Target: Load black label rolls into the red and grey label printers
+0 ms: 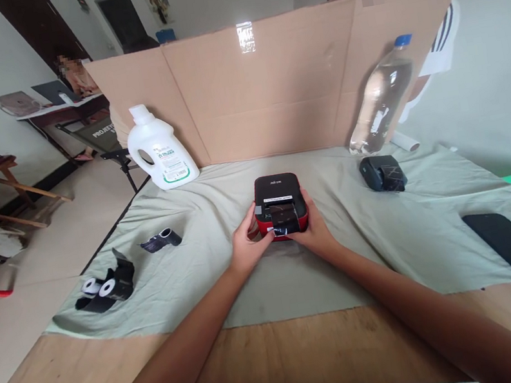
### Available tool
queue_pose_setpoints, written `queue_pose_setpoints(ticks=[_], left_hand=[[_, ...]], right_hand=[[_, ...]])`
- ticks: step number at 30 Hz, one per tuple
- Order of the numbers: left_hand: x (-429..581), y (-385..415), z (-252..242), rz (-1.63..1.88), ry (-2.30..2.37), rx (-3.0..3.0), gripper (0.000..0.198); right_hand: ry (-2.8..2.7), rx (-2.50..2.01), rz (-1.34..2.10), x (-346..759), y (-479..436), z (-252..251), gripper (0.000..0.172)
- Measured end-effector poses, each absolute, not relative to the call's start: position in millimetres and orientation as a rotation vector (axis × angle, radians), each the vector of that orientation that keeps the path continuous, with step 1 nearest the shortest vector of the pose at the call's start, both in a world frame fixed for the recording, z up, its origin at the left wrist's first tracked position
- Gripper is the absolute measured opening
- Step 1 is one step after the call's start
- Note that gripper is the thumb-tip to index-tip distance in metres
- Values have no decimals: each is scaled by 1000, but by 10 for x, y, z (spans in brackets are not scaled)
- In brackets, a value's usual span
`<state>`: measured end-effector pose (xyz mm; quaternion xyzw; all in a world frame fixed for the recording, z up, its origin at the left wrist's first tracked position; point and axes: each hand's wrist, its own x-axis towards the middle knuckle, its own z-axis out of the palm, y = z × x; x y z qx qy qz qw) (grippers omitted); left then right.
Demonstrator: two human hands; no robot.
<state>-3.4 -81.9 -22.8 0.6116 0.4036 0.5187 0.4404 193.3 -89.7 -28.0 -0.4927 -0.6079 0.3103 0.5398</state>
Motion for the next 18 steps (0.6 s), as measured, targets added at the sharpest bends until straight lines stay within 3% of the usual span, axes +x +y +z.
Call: queue_pose_setpoints(ticks=[7,14,18], left_hand=[[-38,-791,-268,1316,993,1508,85],[-32,-789,-293,1406,918,1486,50],[-43,-776,-277,1386,918,1566,45]], right_hand=[[-1569,-1131,477,1968,-853,-407,92],[-1575,-1147,442,1979,-858,-406,89],[-1578,-1143,460,1984,-850,-412,88]])
